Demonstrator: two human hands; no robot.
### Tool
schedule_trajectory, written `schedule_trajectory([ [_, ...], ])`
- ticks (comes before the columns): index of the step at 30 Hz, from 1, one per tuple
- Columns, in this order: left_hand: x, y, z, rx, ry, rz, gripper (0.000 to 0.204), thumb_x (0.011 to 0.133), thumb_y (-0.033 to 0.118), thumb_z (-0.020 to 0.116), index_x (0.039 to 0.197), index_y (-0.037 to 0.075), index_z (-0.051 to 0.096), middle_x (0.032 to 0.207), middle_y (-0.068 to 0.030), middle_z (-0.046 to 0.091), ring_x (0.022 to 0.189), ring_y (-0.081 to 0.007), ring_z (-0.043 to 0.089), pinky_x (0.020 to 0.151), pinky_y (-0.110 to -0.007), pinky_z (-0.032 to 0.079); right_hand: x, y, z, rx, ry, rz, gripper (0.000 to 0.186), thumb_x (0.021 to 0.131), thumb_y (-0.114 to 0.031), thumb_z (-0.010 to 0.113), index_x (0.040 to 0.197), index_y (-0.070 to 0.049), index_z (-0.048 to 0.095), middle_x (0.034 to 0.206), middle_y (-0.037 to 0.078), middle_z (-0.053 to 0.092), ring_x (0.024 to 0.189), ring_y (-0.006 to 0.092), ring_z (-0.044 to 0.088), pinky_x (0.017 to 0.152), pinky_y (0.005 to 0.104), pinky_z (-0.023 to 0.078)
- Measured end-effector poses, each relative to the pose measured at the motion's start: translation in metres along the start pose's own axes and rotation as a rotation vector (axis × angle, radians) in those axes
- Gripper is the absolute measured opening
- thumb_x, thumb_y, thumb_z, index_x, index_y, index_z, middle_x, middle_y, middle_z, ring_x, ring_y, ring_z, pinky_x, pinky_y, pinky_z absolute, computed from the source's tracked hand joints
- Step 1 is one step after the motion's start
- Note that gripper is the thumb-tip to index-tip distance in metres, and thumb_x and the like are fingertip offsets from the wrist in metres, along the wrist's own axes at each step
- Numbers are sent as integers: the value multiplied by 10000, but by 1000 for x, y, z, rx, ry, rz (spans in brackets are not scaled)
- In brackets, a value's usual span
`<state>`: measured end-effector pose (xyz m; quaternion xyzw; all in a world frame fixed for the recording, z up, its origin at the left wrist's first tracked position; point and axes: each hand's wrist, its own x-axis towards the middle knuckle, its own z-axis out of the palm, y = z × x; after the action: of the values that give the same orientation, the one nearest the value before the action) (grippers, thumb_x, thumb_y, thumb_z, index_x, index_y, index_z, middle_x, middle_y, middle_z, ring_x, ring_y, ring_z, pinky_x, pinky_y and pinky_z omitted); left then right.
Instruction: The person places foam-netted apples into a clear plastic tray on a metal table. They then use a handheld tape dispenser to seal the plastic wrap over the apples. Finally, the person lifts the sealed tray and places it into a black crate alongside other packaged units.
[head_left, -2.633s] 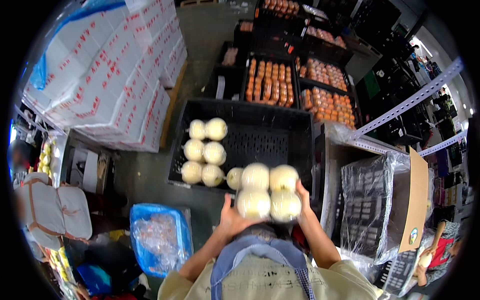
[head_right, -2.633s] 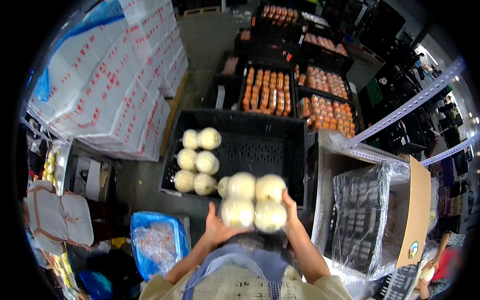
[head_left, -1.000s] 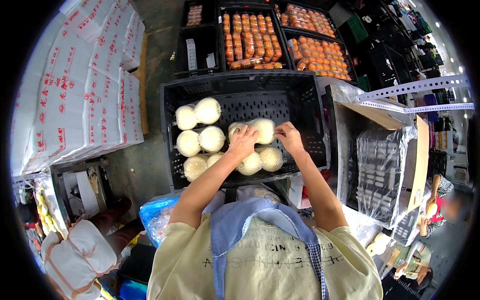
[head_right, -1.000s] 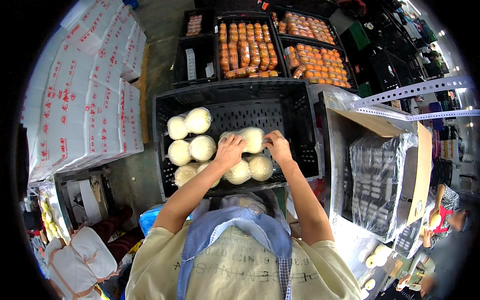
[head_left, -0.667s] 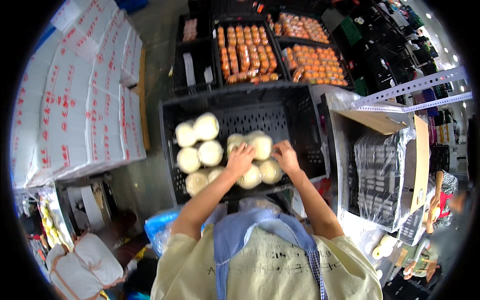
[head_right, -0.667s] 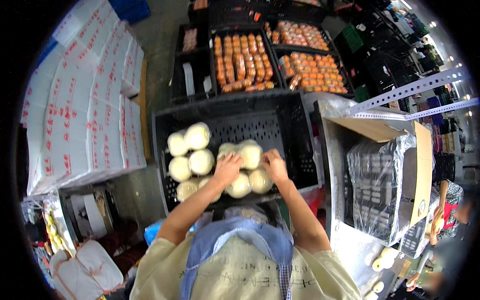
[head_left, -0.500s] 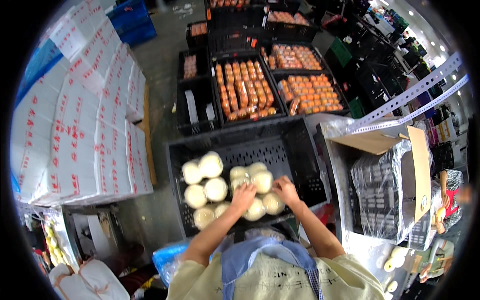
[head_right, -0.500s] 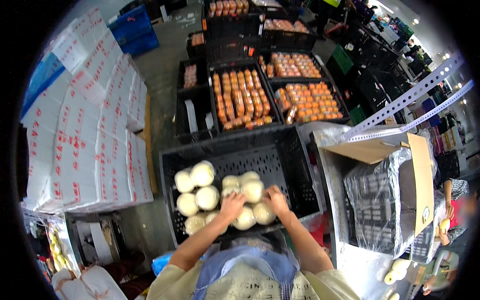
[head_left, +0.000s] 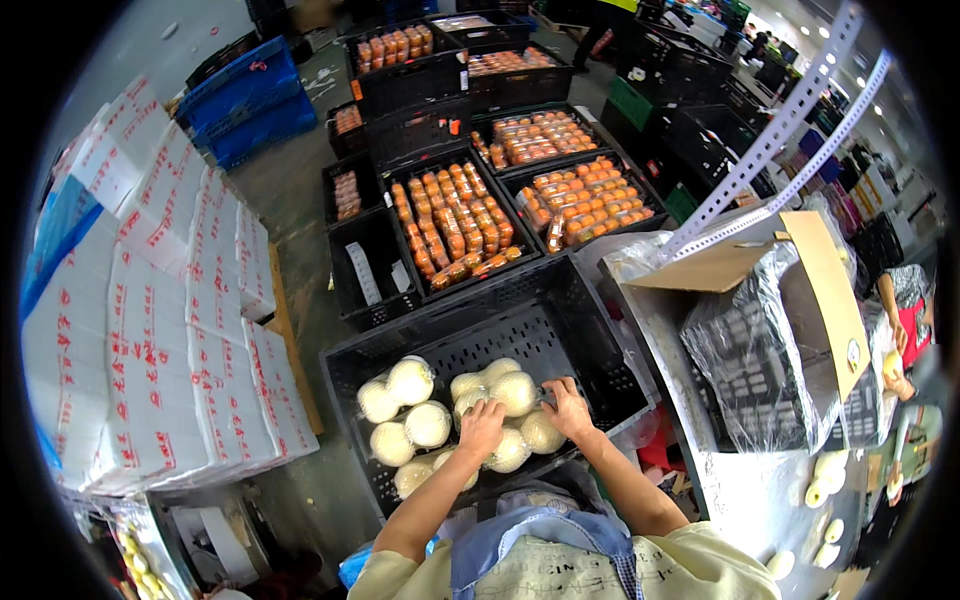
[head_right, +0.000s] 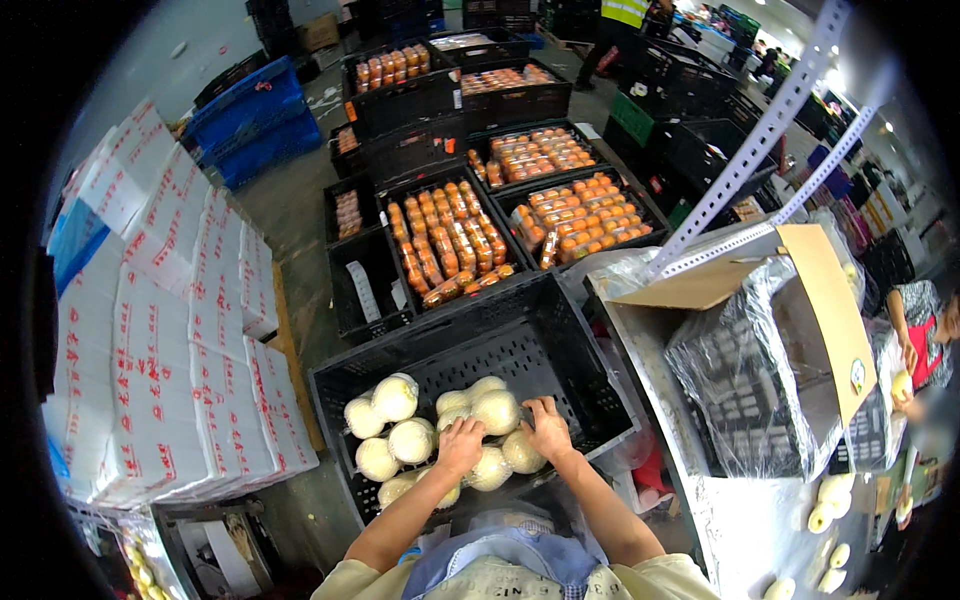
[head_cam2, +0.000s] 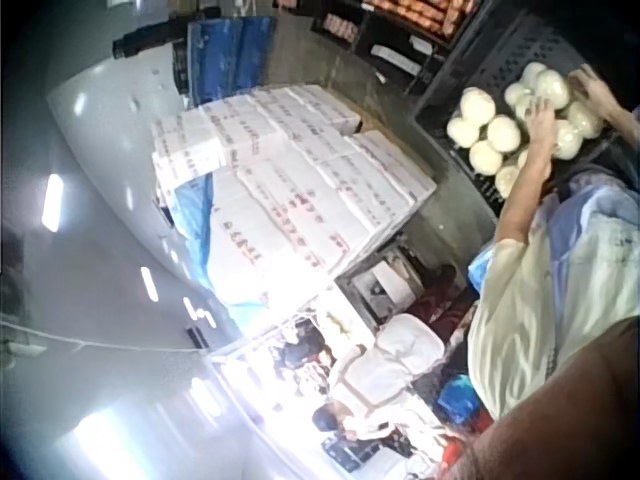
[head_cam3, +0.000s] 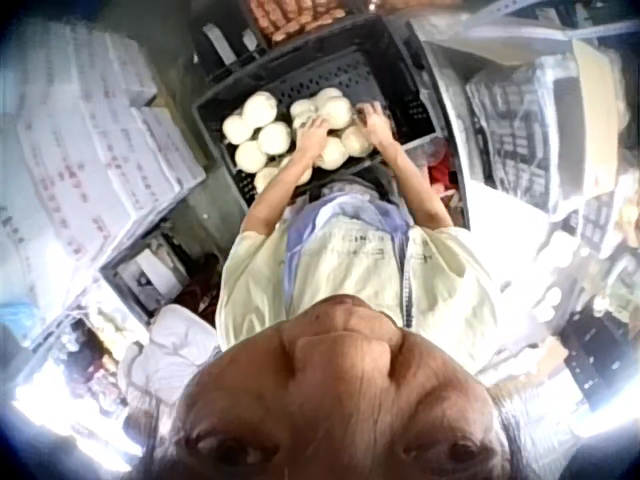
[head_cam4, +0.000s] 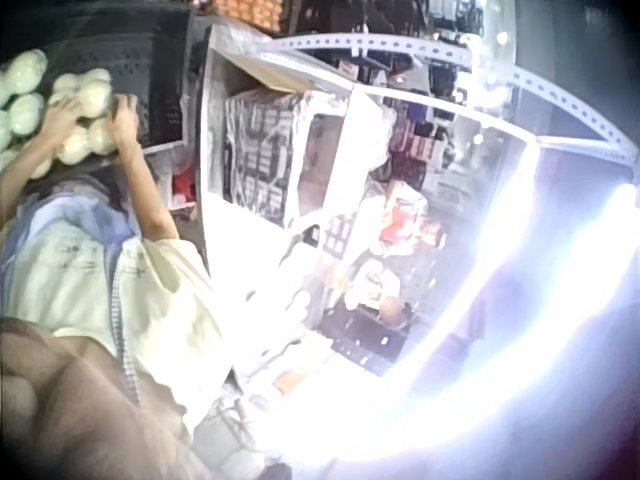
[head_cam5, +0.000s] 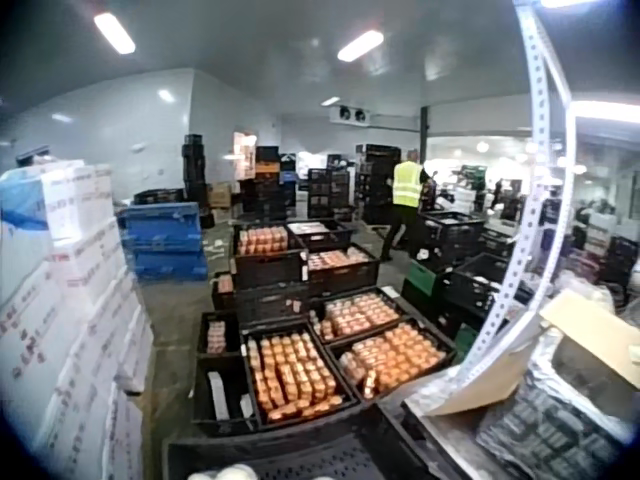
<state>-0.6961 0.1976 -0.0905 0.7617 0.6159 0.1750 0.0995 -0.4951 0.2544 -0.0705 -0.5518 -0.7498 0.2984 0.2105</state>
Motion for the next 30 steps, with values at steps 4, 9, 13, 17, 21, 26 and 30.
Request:
schedule_trajectory([
  [4, 0, 8, -14, 3, -60, -46, 177, 737, 113, 622, 901, 57, 586, 954, -80, 595, 927, -268, 568, 752, -402, 492, -20, -7, -29, 137, 120, -4, 268, 761, -29, 651, 1021, -43, 583, 1060, 110, 514, 855, 230, 609, 689, 314, 531],
  [9, -5, 30, -24, -49, 28, -243, 357, 747, 216, 688, 1066, 106, 571, 993, -81, 600, 970, -279, 555, 854, -407, 439, -61, 4, -72, 256, 182, 51, 183, 787, -30, 625, 969, -35, 610, 1019, 109, 548, 774, 239, 612, 696, 327, 502],
  [13, -20, 70, -44, -239, 274, -253, 308, 726, 110, 682, 1014, 81, 578, 916, -77, 585, 879, -272, 550, 784, -385, 450, -111, 5, -119, 237, 155, 80, 166, 820, -71, 619, 982, -34, 624, 937, 105, 586, 758, 218, 614, 686, 307, 499],
  [17, -35, 134, -47, -536, 393, -317, 271, 742, 9, 650, 1002, 45, 584, 882, -85, 587, 786, -214, 568, 729, -320, 474, -170, -11, -201, 894, 130, 106, 333, 939, -248, 521, 1131, 18, 574, 1060, 110, 628, 993, 176, 584, 881, 303, 446],
  [21, -52, 198, -14, -728, 389, -274, 214, 778, -25, 623, 985, 21, 595, 876, -72, 598, 719, -150, 584, 655, -267, 485, -248, -102, -345, 973, 159, -201, 891, 819, -733, 312, 1219, 37, 514, 1127, 216, 599, 1064, 318, 570, 949, 438, 408],
  [26, -45, 335, 22, -880, 135, -21, 149, 788, -27, 617, 932, 12, 618, 852, -52, 587, 702, -122, 569, 635, -228, 461, -369, -152, -431, 951, 578, -960, 828, 811, -691, 284, 1183, 1, 549, 1061, 185, 619, 958, 286, 608, 864, 439, 463],
  [30, -73, 366, 48, -876, 41, -51, 148, 828, -15, 603, 973, 15, 606, 861, -23, 600, 750, -73, 562, 670, -202, 462, -445, -117, -479, 736, 813, -1149, 683, 823, -590, 361, 1150, -32, 582, 1090, 126, 616, 964, 226, 599, 871, 387, 461],
])
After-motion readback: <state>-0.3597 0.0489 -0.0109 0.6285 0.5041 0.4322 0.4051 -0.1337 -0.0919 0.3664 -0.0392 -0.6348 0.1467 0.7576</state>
